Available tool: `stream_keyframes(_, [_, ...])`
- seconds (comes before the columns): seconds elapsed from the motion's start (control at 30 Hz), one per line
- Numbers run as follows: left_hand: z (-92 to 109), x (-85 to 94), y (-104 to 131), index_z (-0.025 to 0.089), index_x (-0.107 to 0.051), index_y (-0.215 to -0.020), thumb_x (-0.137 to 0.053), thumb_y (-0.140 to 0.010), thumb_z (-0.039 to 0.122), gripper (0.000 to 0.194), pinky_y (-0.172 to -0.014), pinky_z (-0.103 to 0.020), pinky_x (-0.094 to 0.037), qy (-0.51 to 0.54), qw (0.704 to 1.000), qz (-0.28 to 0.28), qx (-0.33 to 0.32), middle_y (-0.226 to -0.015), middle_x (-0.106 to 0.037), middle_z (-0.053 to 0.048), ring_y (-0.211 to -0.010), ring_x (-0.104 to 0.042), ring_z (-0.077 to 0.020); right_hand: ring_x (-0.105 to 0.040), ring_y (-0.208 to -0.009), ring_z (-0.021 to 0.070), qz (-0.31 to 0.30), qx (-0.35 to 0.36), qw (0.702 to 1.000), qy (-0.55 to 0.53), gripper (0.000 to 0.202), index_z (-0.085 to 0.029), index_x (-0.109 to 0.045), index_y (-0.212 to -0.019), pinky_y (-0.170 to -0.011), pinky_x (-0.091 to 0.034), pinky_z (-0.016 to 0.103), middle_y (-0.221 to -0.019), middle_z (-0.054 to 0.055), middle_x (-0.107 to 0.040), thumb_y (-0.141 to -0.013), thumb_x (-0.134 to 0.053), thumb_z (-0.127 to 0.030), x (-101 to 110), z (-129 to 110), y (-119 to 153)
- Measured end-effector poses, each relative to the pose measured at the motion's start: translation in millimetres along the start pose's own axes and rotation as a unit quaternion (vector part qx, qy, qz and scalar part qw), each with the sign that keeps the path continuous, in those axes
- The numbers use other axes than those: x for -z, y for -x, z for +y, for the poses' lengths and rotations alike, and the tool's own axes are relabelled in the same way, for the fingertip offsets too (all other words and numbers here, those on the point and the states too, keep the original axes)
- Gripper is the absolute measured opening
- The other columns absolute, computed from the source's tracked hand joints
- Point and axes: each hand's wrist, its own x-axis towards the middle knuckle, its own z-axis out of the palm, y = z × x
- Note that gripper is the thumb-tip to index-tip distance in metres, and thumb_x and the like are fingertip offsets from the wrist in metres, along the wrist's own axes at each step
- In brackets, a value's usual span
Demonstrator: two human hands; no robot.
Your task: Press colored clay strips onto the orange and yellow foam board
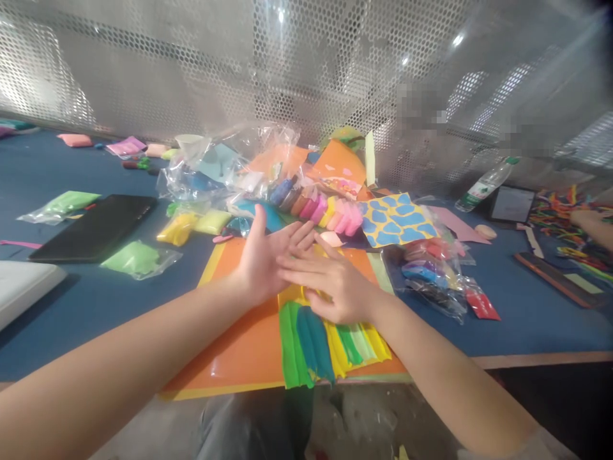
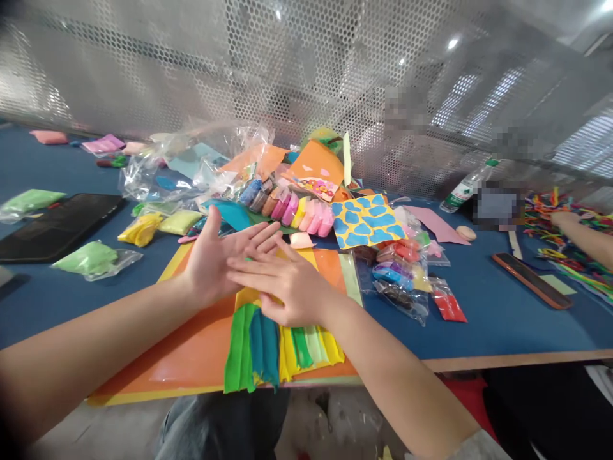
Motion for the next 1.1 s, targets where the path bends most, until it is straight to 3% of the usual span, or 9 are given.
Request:
stream_keyframes(0.1, [-2, -0.1, -1, 0.012, 0.003, -0.152, -0.023, -0.083, 0.076, 0.098, -0.115, -0.037, -0.025, 0.012, 1.0, -0.013, 0.006, -0.157, -0.02, -0.011, -0.146, -0.015, -0.025, -0.036, -0.139, 0.0195, 0.002, -0.047, 0.998, 0.036, 0.052, -0.018, -0.042, -0.141, -0.119, -0.016, 0.05, -0.145, 0.005, -0.046, -0.089, -0.045, -0.021, -1, -1, -1])
stream_keyframes(0.3, [-1, -1.5, 1, 0.015, 0.002, -0.152, -0.022, -0.085, 0.074, 0.093, -0.114, -0.039, -0.028, 0.039, 0.998, -0.038, -0.019, -0.156, -0.025, -0.011, -0.145, -0.018, -0.0261, -0.061, -0.116, 0.0182, 0.133, -0.01, 0.983, 0.123, 0.034, -0.019, -0.066, -0.115, -0.115, -0.03, 0.043, -0.118, 0.003, -0.069, -0.088, -0.046, -0.017, 0, -2, 0])
stream_keyframes(0.47, [-8, -9.2, 3, 0.011, -0.008, -0.152, -0.024, -0.082, 0.077, 0.098, -0.116, -0.04, -0.024, 0.038, 0.998, -0.028, 0.044, -0.153, -0.031, -0.015, -0.142, -0.026, -0.0291, -0.042, -0.135, 0.0213, 0.027, 0.01, 0.994, 0.109, 0.046, -0.02, -0.053, -0.133, -0.118, -0.018, 0.048, -0.142, 0.004, -0.049, -0.091, -0.048, -0.035, 0, -6, -6])
stream_keyframes(0.57, [-7, -9.3, 3, 0.01, -0.007, -0.152, -0.022, -0.083, 0.077, 0.098, -0.116, -0.04, -0.024, 0.071, 0.995, -0.06, 0.043, -0.152, -0.034, -0.016, -0.14, -0.031, -0.029, -0.046, -0.132, 0.0237, 0.051, -0.032, 0.991, 0.116, 0.046, -0.019, -0.055, -0.132, -0.119, -0.01, 0.052, -0.137, 0.006, -0.055, -0.091, -0.049, -0.041, 4, -3, -5])
stream_keyframes(0.67, [-3, -5.4, 2, 0.015, -0.003, -0.153, -0.023, -0.083, 0.076, 0.095, -0.115, -0.039, -0.026, 0.085, 0.994, -0.067, 0.009, -0.152, -0.034, -0.012, -0.141, -0.029, -0.0263, -0.055, -0.124, 0.0222, 0.073, -0.004, 0.993, 0.091, 0.034, -0.023, -0.065, -0.119, -0.119, -0.005, 0.052, -0.125, 0.003, -0.065, -0.091, -0.048, -0.032, 7, -3, -3])
stream_keyframes(0.77, [-3, -4.2, 2, 0.017, -0.004, -0.153, -0.024, -0.083, 0.076, 0.093, -0.115, -0.037, -0.027, 0.06, 0.998, -0.028, 0.006, -0.154, -0.031, -0.009, -0.143, -0.026, -0.0242, -0.047, -0.132, 0.021, 0.012, 0.04, 0.998, 0.049, 0.04, -0.022, -0.058, -0.127, -0.119, -0.007, 0.051, -0.134, 0.003, -0.058, -0.089, -0.05, -0.03, 5, -6, -3])
stream_keyframes(0.87, [-6, -6.9, 2, 0.011, -0.01, -0.152, -0.024, -0.084, 0.075, 0.095, -0.114, -0.037, -0.029, 0.047, 0.999, -0.002, 0.018, -0.154, -0.03, -0.012, -0.142, -0.027, -0.0256, -0.042, -0.135, 0.0229, 0.013, 0.004, 0.998, 0.056, 0.052, -0.017, -0.047, -0.138, -0.119, -0.01, 0.052, -0.14, 0.008, -0.052, -0.089, -0.052, -0.032, 1, -6, -3])
stream_keyframes(1.0, [-6, -8.3, 2, 0.013, -0.014, -0.152, -0.022, -0.086, 0.073, 0.089, -0.113, -0.036, -0.031, 0.056, 0.998, -0.029, -0.024, -0.152, -0.034, -0.01, -0.14, -0.033, -0.0241, -0.054, -0.125, 0.022, 0.084, -0.009, 0.995, 0.06, 0.04, -0.021, -0.059, -0.127, -0.119, -0.014, 0.052, -0.124, 0.005, -0.066, -0.088, -0.05, -0.023, 1, -4, 0])
stream_keyframes(1.1, [-6, -7.6, 1, 0.015, -0.016, -0.152, -0.024, -0.086, 0.072, 0.087, -0.113, -0.036, -0.03, 0.05, 0.998, -0.014, -0.038, -0.151, -0.037, -0.009, -0.138, -0.036, -0.0239, -0.047, -0.131, 0.0203, 0.015, 0.028, 0.999, 0.033, 0.043, -0.023, -0.057, -0.129, -0.119, -0.018, 0.048, -0.133, 0.003, -0.059, -0.087, -0.051, -0.023, 0, -6, -1])
